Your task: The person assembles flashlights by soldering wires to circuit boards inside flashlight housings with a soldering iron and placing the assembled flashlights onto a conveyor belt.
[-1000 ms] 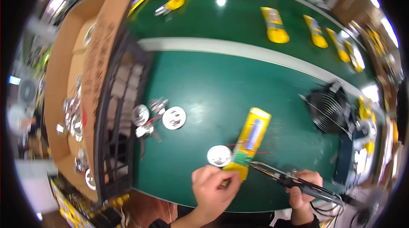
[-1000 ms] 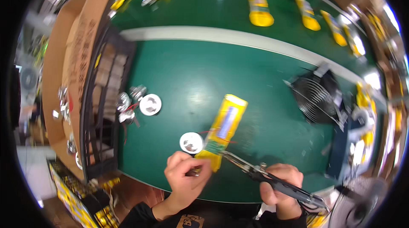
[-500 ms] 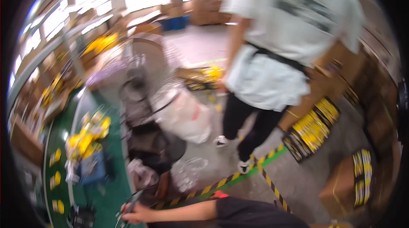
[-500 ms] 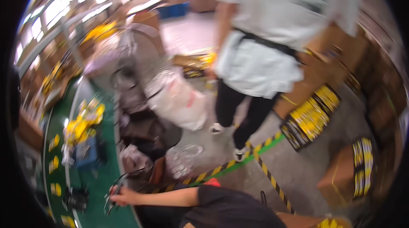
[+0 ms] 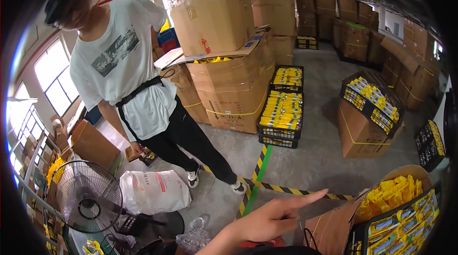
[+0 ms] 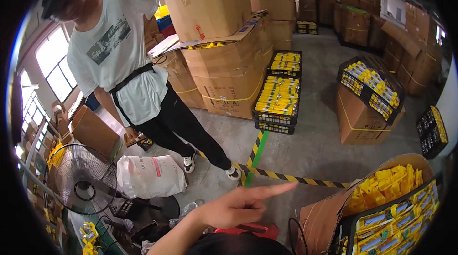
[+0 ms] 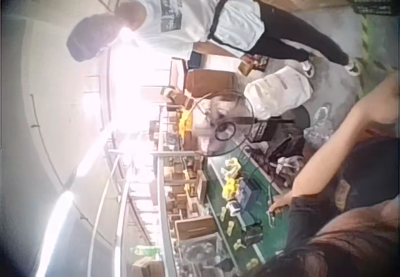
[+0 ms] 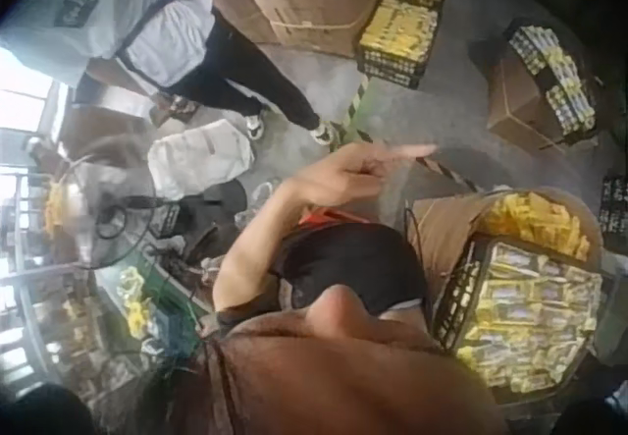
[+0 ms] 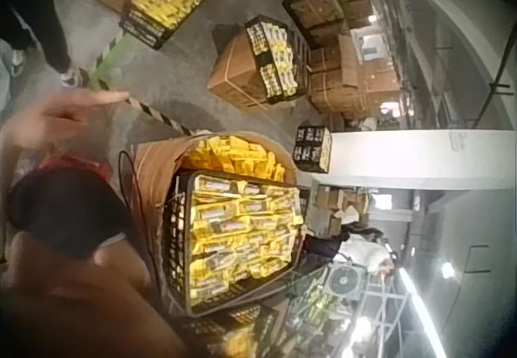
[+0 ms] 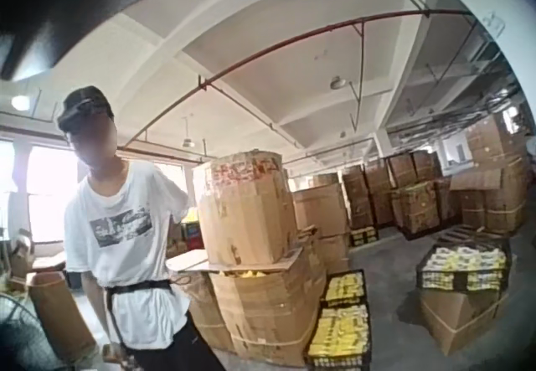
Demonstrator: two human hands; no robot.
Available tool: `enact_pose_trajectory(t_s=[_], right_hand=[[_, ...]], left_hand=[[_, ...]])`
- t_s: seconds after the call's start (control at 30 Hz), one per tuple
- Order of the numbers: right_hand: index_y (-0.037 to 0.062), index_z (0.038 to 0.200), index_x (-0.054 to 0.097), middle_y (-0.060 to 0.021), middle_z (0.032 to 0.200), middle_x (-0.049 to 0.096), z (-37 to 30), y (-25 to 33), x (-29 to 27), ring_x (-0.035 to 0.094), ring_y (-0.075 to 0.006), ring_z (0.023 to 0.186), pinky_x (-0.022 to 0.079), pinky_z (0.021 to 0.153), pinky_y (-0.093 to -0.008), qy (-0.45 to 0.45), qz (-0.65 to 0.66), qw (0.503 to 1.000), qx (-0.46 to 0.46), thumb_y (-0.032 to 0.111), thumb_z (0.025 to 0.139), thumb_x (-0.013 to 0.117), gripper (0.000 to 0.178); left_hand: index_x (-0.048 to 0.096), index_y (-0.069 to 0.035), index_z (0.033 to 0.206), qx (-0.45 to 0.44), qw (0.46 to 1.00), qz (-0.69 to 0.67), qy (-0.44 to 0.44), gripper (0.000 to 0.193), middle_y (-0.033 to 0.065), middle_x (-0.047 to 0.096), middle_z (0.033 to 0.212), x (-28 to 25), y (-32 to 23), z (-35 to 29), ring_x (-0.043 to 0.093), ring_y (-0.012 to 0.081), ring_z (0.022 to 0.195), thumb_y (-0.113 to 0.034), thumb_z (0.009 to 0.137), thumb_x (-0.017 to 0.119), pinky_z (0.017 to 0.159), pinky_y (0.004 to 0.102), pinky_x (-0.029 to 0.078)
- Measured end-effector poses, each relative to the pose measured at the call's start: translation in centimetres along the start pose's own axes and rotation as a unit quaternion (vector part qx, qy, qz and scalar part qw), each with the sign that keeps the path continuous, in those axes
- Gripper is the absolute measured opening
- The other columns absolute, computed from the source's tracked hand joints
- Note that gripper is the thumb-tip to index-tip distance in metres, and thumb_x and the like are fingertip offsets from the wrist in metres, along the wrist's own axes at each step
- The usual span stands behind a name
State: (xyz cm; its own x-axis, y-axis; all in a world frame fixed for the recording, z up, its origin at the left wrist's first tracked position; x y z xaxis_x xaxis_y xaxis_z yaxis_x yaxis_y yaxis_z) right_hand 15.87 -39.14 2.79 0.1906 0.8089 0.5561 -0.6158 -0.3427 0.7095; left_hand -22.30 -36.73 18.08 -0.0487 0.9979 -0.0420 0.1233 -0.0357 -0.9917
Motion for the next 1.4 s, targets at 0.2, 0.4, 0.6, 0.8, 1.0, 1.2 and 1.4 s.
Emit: enact_pose_trajectory(t_s=[0.2,0.4,0.6,0.8,1.0,1.2,1.4], right_hand=[[0.0078,0.087,0.047,-0.0003,0.062,0.049,-0.2,-1.4,0.9,0.046,-0.0072,0.051,0.038,0.045,-0.0216,0.011,0.014,1.000,0.021,0.023,0.083,0.055,0.018],[0.0076,0.085,0.048,0.0000,0.062,0.049,-0.7,-0.1,0.1,0.046,-0.0070,0.051,0.038,0.045,-0.0215,0.008,0.016,0.999,0.032,0.023,0.082,0.055,0.017],[0.0074,0.083,0.049,0.0003,0.063,0.049,-1.3,4.3,-0.1,0.046,-0.0068,0.052,0.038,0.045,-0.0215,-0.004,0.031,0.998,0.054,0.022,0.082,0.056,0.016],[0.0073,0.081,0.050,0.0006,0.063,0.049,-6.2,-15.7,16.5,0.046,-0.0066,0.052,0.038,0.046,-0.0214,0.209,0.190,0.912,0.298,0.022,0.081,0.057,0.016],[0.0068,0.087,0.049,0.0003,0.067,0.048,-4.0,-12.9,10.9,0.044,-0.0062,0.054,0.035,0.048,-0.0195,0.080,0.052,0.940,0.327,0.012,0.082,0.053,0.008],[0.0060,0.105,0.039,-0.0045,0.086,0.051,-6.5,-11.9,12.5,0.046,-0.0099,0.058,0.035,0.045,-0.0218,0.122,0.099,0.935,0.317,0.014,0.084,0.046,0.023],[0.0057,0.085,0.038,-0.0063,0.071,0.043,-6.0,-10.3,17.9,0.040,-0.0101,0.045,0.031,0.040,-0.0206,0.426,-0.214,0.878,0.045,0.018,0.080,0.050,0.018]], left_hand=[[0.021,-0.013,0.137,-0.069,0.992,-0.005,-0.105,0.068,-0.0054,0.027,0.054,-2.1,6.4,-4.2,0.026,0.0053,0.050,0.000,0.072,0.038,0.050,0.0195,0.027],[0.025,-0.013,0.135,-0.039,0.997,0.035,-0.054,0.065,0.0016,0.037,0.060,0.3,3.3,-1.0,0.035,0.0096,0.056,-0.002,0.073,0.040,0.057,0.0231,0.034],[0.028,-0.014,0.134,-0.041,0.999,-0.005,-0.033,0.064,0.0029,0.041,0.064,-0.8,3.8,-1.7,0.038,0.0103,0.060,-0.003,0.073,0.040,0.060,0.0228,0.036],[0.033,-0.009,0.131,0.099,0.948,-0.040,-0.301,0.061,-0.0015,0.031,0.056,-2.9,6.8,-9.3,0.032,0.0095,0.052,-0.001,0.071,0.041,0.052,0.0234,0.032],[0.060,-0.002,0.095,0.118,0.545,0.260,-0.788,0.027,0.0070,0.058,0.070,11.3,5.8,-27.3,0.054,0.0183,0.058,-0.012,0.070,0.057,0.055,0.0288,0.042],[0.061,-0.007,0.084,-0.166,-0.020,0.089,-0.982,0.012,0.0085,0.050,0.064,35.4,10.1,-29.4,0.048,0.0151,0.055,-0.006,0.073,0.059,0.048,0.0255,0.036],[0.061,-0.005,0.076,-0.330,-0.345,-0.030,-0.878,0.013,0.0043,0.050,0.066,42.0,14.6,-29.5,0.046,0.0132,0.056,0.002,0.065,0.066,0.049,0.0230,0.036]])
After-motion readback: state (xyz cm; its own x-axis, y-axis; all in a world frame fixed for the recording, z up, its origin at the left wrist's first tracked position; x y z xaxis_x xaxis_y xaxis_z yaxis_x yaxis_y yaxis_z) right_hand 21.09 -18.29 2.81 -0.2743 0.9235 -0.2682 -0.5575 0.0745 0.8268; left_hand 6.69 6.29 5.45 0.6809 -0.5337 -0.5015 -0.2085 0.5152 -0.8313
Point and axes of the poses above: each hand's wrist, its own z-axis towards the middle knuckle, its own x-axis out of the palm, y = z × x, the point moved 5 cm from there along z, towards the middle knuckle
